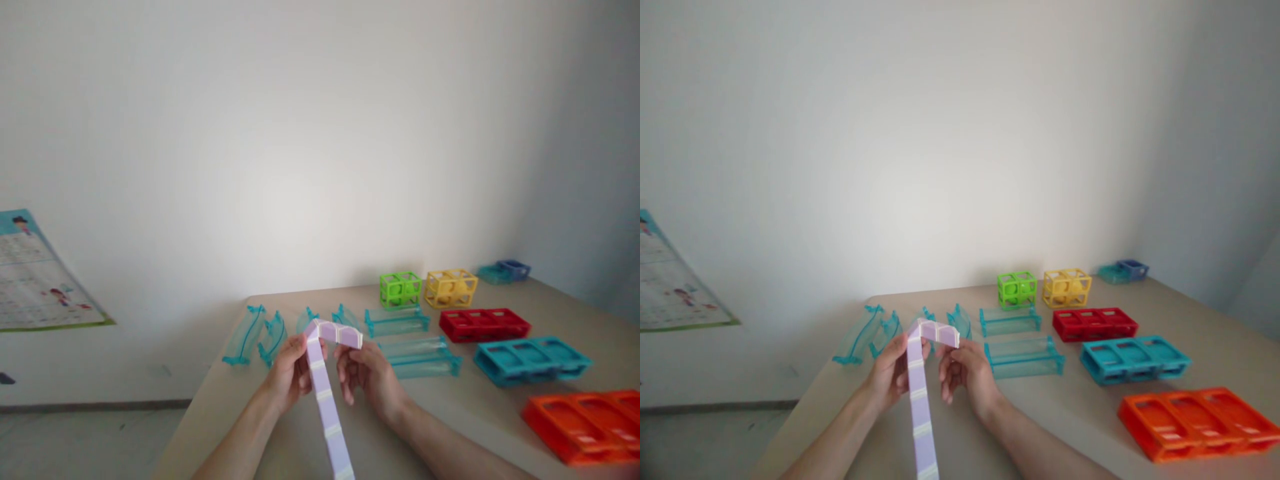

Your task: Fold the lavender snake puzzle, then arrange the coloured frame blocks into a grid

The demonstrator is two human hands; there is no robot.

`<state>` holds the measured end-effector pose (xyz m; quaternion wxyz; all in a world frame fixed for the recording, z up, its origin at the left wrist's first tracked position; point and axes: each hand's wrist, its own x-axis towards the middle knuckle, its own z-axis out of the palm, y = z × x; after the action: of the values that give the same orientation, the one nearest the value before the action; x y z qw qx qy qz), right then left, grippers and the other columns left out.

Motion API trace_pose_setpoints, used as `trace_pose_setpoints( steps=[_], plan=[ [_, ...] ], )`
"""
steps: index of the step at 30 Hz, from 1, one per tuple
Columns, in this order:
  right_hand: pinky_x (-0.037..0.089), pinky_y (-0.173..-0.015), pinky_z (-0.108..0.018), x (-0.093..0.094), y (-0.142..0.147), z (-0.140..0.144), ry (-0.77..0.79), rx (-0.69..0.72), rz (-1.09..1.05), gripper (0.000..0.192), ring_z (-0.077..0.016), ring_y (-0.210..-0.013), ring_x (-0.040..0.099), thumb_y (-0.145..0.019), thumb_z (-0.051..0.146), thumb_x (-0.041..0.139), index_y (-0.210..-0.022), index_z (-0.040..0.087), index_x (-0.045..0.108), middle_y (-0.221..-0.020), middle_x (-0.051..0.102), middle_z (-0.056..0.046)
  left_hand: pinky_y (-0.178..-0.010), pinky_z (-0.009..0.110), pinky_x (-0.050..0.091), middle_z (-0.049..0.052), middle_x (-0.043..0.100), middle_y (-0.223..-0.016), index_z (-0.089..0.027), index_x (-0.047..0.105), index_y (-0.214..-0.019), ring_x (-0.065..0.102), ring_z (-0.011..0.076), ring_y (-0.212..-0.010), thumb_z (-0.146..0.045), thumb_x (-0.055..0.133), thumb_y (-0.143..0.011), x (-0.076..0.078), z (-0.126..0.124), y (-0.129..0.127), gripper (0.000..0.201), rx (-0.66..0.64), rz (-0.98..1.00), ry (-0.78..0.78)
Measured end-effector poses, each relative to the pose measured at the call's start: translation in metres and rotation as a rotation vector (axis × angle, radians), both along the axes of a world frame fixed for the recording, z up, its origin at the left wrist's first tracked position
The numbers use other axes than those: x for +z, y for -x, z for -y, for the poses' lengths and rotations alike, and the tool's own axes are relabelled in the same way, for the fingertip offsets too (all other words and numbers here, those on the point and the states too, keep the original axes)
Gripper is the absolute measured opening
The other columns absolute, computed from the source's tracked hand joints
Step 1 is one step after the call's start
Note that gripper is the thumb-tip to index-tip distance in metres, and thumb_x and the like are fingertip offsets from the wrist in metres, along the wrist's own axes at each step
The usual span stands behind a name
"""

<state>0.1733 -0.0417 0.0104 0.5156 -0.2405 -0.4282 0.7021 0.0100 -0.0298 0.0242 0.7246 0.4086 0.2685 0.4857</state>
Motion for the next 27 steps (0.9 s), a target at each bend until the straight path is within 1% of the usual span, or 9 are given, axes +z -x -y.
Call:
trace_pose_setpoints(
  steps=[2, 6, 10, 12, 14, 16, 19, 24, 27],
  plan=[
    [0.041, -0.034, -0.023, 0.006, -0.006, -0.002, -0.008, 0.006, -0.030, 0.042, -0.0144, -0.037, 0.055, -0.079, 0.053, 0.049, -0.082, 0.013, 0.062, -0.059, 0.060, -0.003, -0.024, 0.014, 0.023, -0.003, 0.054, -0.047, -0.010, 0.067, -0.079, 0.029, 0.0011, -0.025, -0.059, 0.070, -0.070, 0.000, 0.002, -0.002, 0.050, -0.013, -0.010, 0.006],
    [0.045, -0.038, -0.023, 0.016, -0.012, -0.002, -0.071, 0.107, -0.041, 0.059, -0.0134, -0.044, 0.059, -0.085, 0.067, 0.039, -0.086, 0.013, 0.062, -0.074, 0.064, -0.007, -0.023, 0.013, 0.019, -0.003, 0.060, -0.057, -0.011, 0.065, -0.081, 0.024, -0.0021, -0.025, -0.059, 0.070, -0.070, 0.004, 0.003, -0.004, 0.049, 0.043, 0.011, 0.064],
    [0.045, -0.037, -0.021, 0.017, -0.009, 0.000, -0.172, 0.077, -0.010, 0.046, -0.0117, -0.045, 0.060, -0.086, 0.057, 0.050, -0.087, 0.012, 0.063, -0.088, 0.066, -0.011, -0.024, 0.013, 0.014, -0.011, 0.040, -0.040, -0.012, 0.063, -0.076, 0.016, -0.0012, -0.025, -0.061, 0.070, -0.068, 0.010, -0.001, 0.001, 0.050, 0.030, -0.002, 0.176],
    [0.045, -0.037, -0.021, 0.016, -0.008, 0.001, -0.194, 0.076, 0.024, 0.039, -0.0113, -0.046, 0.061, -0.084, 0.049, 0.057, -0.094, 0.012, 0.064, -0.092, 0.066, -0.011, -0.025, 0.013, 0.012, -0.010, 0.041, -0.041, -0.012, 0.062, -0.072, 0.016, -0.0013, -0.026, -0.063, 0.070, -0.065, 0.009, -0.005, 0.003, 0.052, -0.004, -0.042, 0.186],
    [0.046, -0.038, -0.021, 0.016, -0.008, 0.002, -0.198, 0.073, 0.051, 0.039, -0.0117, -0.048, 0.062, -0.083, 0.046, 0.060, -0.107, 0.014, 0.063, -0.092, 0.066, -0.009, -0.027, 0.015, 0.010, -0.007, 0.046, -0.044, -0.011, 0.061, -0.068, 0.018, -0.0014, -0.027, -0.064, 0.067, -0.068, 0.004, -0.007, 0.003, 0.053, -0.025, -0.120, 0.140],
    [0.046, -0.039, -0.020, 0.018, -0.009, 0.002, -0.194, 0.061, 0.107, 0.042, -0.0114, -0.048, 0.061, -0.083, 0.045, 0.061, -0.112, 0.015, 0.062, -0.085, 0.066, -0.006, -0.028, 0.017, 0.007, -0.005, 0.047, -0.045, -0.010, 0.062, -0.066, 0.020, -0.0010, -0.028, -0.065, 0.062, -0.073, -0.002, -0.008, 0.002, 0.055, -0.040, -0.193, 0.070],
    [0.046, -0.042, -0.019, 0.025, -0.015, 0.002, -0.193, 0.052, 0.252, 0.041, -0.0096, -0.048, 0.060, -0.083, 0.046, 0.061, -0.106, 0.012, 0.065, -0.080, 0.066, -0.006, -0.030, 0.019, 0.005, -0.004, 0.045, -0.044, -0.008, 0.063, -0.064, 0.020, -0.0003, -0.029, -0.064, 0.058, -0.077, -0.006, -0.005, 0.000, 0.058, -0.060, -0.263, 0.002],
    [0.047, -0.043, -0.019, 0.035, -0.023, 0.004, -0.179, 0.118, 0.421, 0.040, -0.0114, -0.052, 0.063, -0.078, 0.041, 0.068, -0.108, 0.014, 0.064, -0.086, 0.068, -0.006, -0.031, 0.020, 0.007, -0.002, 0.047, -0.046, -0.007, 0.065, -0.063, 0.021, -0.0001, -0.031, -0.065, 0.061, -0.074, 0.002, 0.001, -0.001, 0.059, -0.119, -0.343, -0.036],
    [0.049, -0.043, -0.021, 0.035, -0.022, 0.006, -0.192, 0.043, 0.514, 0.037, -0.0118, -0.050, 0.061, -0.077, 0.041, 0.069, -0.100, 0.013, 0.066, -0.080, 0.068, -0.005, -0.031, 0.019, 0.010, 0.000, 0.050, -0.045, -0.007, 0.064, -0.059, 0.022, 0.0004, -0.031, -0.067, 0.063, -0.070, 0.004, 0.002, 0.001, 0.061, -0.170, -0.349, -0.038]
  ],
)
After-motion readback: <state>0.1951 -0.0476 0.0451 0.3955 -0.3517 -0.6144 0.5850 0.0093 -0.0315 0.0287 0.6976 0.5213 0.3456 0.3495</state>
